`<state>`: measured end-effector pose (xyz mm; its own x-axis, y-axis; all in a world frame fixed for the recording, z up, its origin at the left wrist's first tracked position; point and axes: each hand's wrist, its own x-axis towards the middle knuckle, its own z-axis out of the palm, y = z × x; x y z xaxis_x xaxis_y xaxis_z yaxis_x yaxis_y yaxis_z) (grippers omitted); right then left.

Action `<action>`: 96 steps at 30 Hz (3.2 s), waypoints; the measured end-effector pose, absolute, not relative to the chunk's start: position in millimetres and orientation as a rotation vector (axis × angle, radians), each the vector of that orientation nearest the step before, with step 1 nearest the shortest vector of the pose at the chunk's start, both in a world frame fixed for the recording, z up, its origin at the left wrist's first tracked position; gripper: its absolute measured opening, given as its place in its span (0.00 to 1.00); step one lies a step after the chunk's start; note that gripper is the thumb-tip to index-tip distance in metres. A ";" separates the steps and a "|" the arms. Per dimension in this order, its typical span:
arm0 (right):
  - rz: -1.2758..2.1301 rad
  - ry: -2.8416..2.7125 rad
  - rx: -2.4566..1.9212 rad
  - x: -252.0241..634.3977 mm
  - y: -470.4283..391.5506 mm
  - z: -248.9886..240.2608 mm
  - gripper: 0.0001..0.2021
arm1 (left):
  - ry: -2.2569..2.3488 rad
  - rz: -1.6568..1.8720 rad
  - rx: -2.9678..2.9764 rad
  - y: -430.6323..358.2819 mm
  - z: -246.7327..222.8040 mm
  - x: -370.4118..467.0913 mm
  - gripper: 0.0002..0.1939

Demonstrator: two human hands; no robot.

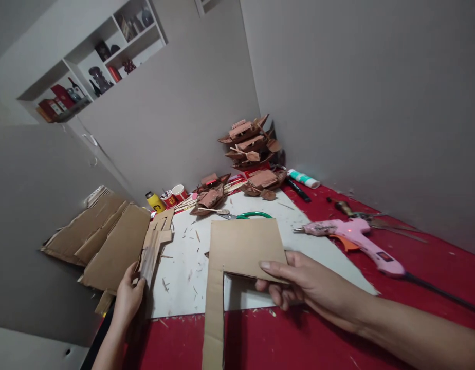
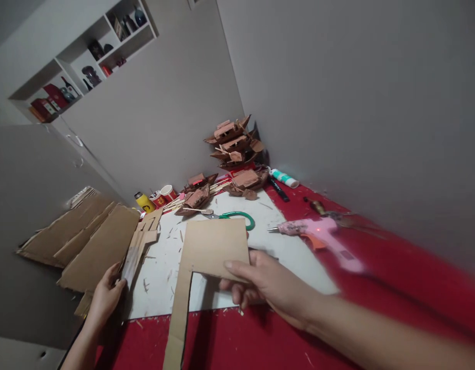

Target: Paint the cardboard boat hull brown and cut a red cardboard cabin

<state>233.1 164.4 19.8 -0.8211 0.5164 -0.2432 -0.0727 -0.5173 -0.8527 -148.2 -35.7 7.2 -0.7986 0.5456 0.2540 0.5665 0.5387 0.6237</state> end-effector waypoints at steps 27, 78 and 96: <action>2.185 -1.419 -0.906 237.2 167.2 23.5 0.21 | -2.898 -0.035 -1.013 134.0 30.7 -195.0 0.19; 2.105 -1.531 -0.967 239.8 174.4 14.9 0.23 | -2.917 0.198 -1.078 109.3 53.6 -238.3 0.18; 2.126 -1.582 -1.025 235.3 184.3 1.9 0.26 | -2.654 0.558 -1.057 117.5 69.5 -257.8 0.18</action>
<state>235.3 184.3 1.9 -0.7009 0.6136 -0.3635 0.1720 -0.3492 -0.9211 -257.8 117.5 69.5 -0.7132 0.6973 0.0716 0.6095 0.6674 -0.4280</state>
